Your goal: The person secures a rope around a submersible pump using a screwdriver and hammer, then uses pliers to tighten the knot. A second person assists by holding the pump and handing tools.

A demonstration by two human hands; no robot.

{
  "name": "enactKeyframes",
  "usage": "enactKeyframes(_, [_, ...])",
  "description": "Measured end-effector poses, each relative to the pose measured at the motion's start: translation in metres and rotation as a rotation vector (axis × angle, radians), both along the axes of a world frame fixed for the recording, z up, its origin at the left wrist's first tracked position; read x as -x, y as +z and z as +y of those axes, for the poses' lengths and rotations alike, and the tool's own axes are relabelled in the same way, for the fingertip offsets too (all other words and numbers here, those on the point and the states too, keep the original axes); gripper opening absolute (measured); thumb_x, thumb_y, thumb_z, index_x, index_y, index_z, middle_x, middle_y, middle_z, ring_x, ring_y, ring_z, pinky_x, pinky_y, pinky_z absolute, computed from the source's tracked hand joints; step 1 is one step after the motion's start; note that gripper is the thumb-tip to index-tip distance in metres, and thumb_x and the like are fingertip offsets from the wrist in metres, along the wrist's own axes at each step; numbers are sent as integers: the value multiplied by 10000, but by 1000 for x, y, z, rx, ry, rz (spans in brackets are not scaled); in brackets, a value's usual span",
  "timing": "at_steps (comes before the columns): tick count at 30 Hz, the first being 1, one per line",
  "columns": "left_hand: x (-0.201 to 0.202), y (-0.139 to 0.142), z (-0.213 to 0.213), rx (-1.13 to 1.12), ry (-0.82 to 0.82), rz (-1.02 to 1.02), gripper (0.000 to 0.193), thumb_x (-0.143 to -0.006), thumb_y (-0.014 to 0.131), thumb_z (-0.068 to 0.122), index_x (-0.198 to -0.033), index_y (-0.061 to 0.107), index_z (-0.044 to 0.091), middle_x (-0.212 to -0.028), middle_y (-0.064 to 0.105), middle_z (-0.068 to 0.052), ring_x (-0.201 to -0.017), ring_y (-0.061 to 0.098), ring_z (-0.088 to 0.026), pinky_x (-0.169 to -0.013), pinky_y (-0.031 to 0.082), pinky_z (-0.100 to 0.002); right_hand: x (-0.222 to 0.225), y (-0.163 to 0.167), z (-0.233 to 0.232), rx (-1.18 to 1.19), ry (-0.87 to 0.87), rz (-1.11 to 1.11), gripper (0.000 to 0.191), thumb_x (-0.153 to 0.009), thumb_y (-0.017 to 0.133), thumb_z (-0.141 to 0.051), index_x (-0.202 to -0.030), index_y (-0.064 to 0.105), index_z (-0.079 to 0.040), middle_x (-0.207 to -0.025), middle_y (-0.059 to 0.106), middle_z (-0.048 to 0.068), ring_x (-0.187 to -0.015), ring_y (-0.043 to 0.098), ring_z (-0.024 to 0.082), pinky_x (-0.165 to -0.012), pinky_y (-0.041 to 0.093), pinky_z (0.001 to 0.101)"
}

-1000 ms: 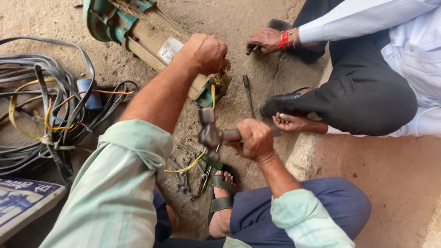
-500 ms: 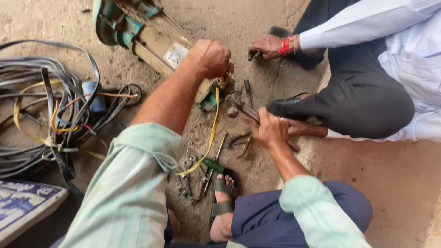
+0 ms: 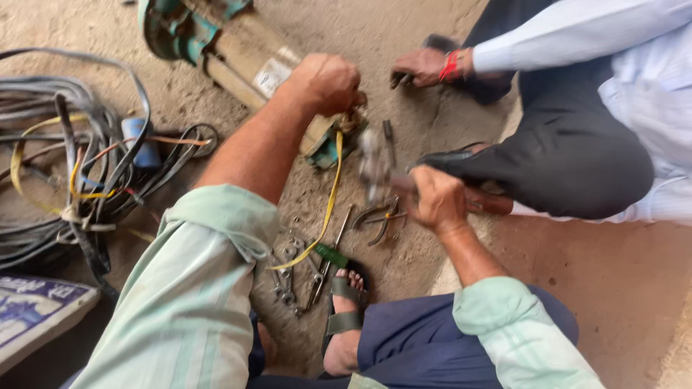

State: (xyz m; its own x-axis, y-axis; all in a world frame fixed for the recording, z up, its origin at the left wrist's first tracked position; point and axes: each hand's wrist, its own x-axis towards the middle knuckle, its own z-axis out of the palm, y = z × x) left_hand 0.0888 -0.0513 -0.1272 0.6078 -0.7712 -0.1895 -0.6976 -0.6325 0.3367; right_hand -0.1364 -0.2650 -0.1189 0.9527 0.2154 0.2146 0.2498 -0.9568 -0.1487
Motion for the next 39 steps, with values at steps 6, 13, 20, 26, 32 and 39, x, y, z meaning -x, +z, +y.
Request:
enactKeyframes(6, [-4, -1, -6, -129, 5, 89, 478, -1035, 500, 542, -998, 739, 131, -775, 694, -68, -657, 638, -168, -561, 585, -352, -25, -3, 5, 74, -323, 263, 567, -1038, 496, -620, -886, 573, -79, -661, 618, 118, -512, 639, 314, -450, 498, 459])
enactKeyframes(13, [-7, -2, -5, -81, 28, 118, 422, -1078, 496, 476, -1023, 767, 156, -769, 633, -27, -613, 541, -134, -564, 489, -320, 3, -6, 7, -144, 32, -50, 592, -1064, 416, -654, -908, 566, -103, -701, 647, 110, -608, 691, 265, -559, 565, 416])
enactKeyframes(20, [-5, 0, -1, 22, 174, 281, 397, -1060, 509, 479, -1038, 746, 160, -835, 687, -58, -700, 611, -181, -614, 552, -372, -12, -12, 24, -11, -337, 76, 570, -1066, 477, -628, -943, 580, -81, -662, 622, 107, -596, 664, 296, -526, 521, 463])
enactKeyframes(26, [-6, -6, 11, 71, 171, 294, 400, -1075, 517, 443, -1039, 762, 128, -921, 728, -96, -804, 666, -223, -764, 574, -427, -1, -16, 25, -54, 35, -3, 546, -1051, 463, -606, -821, 561, -120, -635, 629, 103, -510, 651, 266, -480, 531, 432])
enactKeyframes(32, [1, -7, 19, 92, 198, 330, 381, -1052, 529, 448, -1106, 759, 150, -959, 744, -101, -827, 690, -229, -788, 573, -434, -5, -18, 22, 62, -282, 210, 495, -1023, 471, -594, -920, 557, -118, -660, 635, 115, -554, 666, 272, -517, 532, 464])
enactKeyframes(39, [-8, 1, 20, 11, 171, 370, 352, -1098, 483, 357, -1111, 768, 151, -954, 749, -116, -838, 701, -257, -767, 614, -454, -19, -10, 26, -15, -318, 287, 504, -994, 512, -573, -902, 592, -83, -678, 648, 130, -574, 677, 334, -519, 529, 493])
